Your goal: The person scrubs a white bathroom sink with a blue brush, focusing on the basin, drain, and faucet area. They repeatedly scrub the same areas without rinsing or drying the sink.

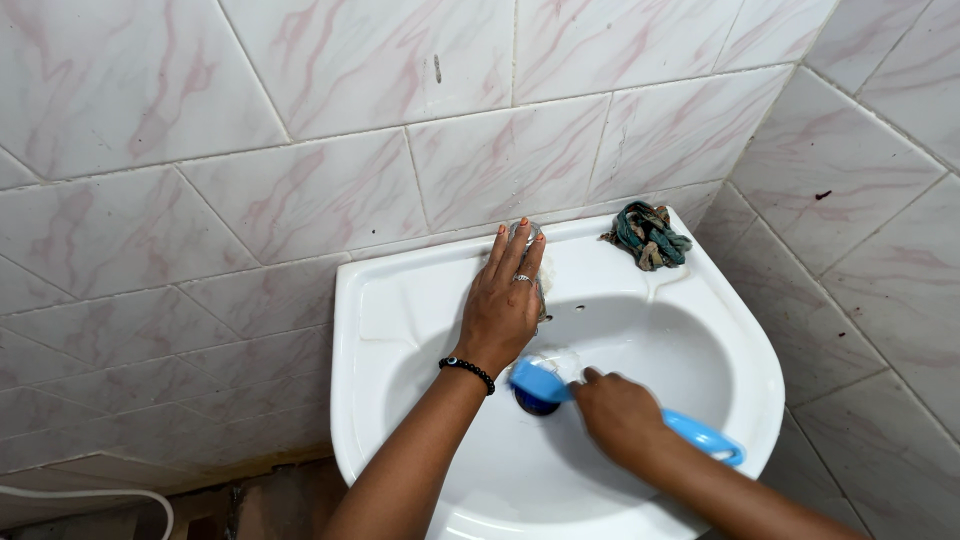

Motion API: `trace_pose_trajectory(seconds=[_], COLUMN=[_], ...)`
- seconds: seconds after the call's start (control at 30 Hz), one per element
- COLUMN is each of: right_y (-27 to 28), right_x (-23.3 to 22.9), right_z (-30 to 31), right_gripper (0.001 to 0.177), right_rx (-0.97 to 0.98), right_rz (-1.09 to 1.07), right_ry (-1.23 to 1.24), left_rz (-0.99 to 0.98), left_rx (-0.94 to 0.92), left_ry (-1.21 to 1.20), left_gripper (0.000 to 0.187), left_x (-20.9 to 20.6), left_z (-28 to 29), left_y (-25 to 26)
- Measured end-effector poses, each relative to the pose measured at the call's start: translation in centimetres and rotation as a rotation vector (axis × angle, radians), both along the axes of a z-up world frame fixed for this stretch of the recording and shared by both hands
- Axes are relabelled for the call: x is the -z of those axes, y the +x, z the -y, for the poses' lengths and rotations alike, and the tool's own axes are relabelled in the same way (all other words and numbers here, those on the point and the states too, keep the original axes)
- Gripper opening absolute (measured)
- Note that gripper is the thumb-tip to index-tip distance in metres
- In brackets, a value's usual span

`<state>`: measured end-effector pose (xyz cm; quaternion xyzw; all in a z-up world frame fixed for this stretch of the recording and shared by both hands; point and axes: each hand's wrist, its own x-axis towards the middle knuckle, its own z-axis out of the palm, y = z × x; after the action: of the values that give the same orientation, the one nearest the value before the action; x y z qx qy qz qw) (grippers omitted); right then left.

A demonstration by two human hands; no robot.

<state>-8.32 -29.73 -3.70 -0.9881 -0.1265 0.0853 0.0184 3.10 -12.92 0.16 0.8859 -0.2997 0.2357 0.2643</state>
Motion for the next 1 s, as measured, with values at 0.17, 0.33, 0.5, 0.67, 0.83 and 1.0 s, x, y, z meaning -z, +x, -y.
trace_pose_trajectory(seconds=[0.17, 0.33, 0.5, 0.67, 0.83, 1.0], right_y=[-0.7, 0.8, 2.1, 2.0, 0.1, -1.5], right_x=[0.3, 0.3, 0.5, -1.1, -3.0, -3.9], right_z=[-5.1, -4.7, -0.7, 3.1, 4.2, 2.4], right_gripper=[0.031, 0.037, 0.039, 0.037, 0.028, 0.025], right_rx=[-0.05, -0.077, -0.037, 0.055, 0.114, 0.084], right_rz=[-0.196, 0.05, 0.046, -0.009, -0.137, -0.226], right_ry=[0.044, 0.113, -0.085, -0.202, -0.216, -0.051], left_rz=[0.003, 0.011, -0.003, 0.0, -0.007, -0.025], left_rx=[-0.018, -0.015, -0.026, -0.02, -0.021, -0.026], left_ry=[0.009, 0.002, 0.019, 0.006, 0.018, 0.029], left_gripper=[0.064, 0.064, 0.063, 0.064, 0.065, 0.066], left_x=[0.1, 0.2, 0.2, 0.4, 0.4, 0.3], left_z=[0.0, 0.0, 0.0, 0.0, 0.0, 0.1], left_y=[-0.1, -0.1, -0.2, -0.1, 0.0, -0.1])
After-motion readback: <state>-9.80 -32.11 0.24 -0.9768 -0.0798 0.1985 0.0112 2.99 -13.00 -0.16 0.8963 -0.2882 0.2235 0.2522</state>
